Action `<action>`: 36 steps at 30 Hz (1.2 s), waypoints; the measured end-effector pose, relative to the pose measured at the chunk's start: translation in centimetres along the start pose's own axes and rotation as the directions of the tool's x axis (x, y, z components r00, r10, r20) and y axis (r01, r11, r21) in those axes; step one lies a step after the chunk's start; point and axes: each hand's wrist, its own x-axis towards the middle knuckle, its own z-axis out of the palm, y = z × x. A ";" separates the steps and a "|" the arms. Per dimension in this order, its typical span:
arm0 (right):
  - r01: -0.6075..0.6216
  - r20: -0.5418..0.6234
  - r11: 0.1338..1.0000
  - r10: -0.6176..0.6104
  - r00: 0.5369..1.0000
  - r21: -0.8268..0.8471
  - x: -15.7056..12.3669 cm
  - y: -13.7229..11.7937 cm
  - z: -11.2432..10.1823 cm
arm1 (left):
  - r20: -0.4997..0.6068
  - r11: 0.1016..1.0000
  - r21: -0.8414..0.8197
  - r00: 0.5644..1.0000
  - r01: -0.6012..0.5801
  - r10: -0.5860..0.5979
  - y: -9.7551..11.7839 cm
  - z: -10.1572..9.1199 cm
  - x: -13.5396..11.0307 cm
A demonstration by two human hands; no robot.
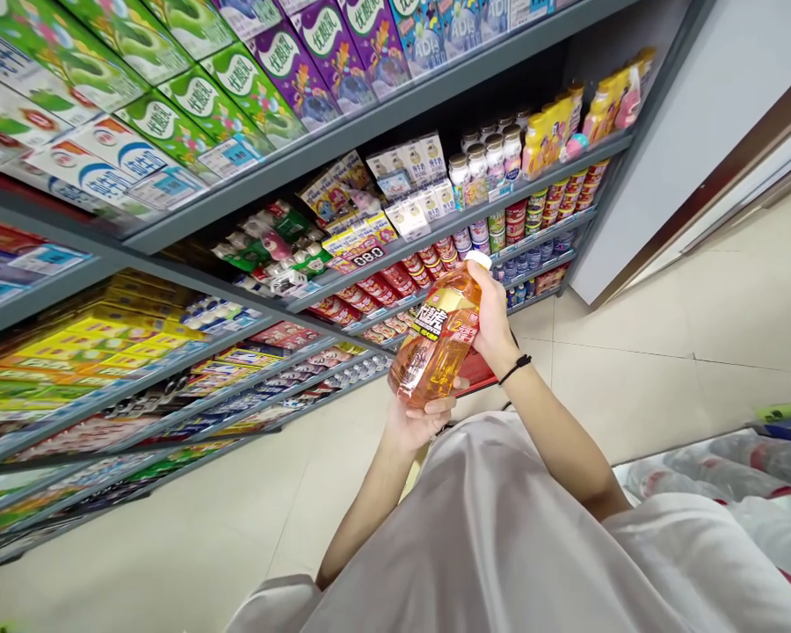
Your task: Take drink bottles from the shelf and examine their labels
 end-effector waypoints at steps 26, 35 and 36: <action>0.060 0.064 0.994 -0.066 0.996 0.086 -2.7 0.8 -2.8 | 0.206 0.007 0.949 0.637 -0.316 0.743 1.6 1.4 -1.7; 0.087 0.118 0.988 -0.102 0.988 0.127 -3.0 -0.9 -3.8 | 0.272 -0.164 0.960 0.637 -0.225 0.721 -0.7 1.1 -0.7; 0.082 0.122 0.991 -0.095 0.988 0.108 -2.9 -1.1 -4.1 | 0.258 -0.122 0.961 0.640 -0.249 0.723 -0.8 1.0 -0.5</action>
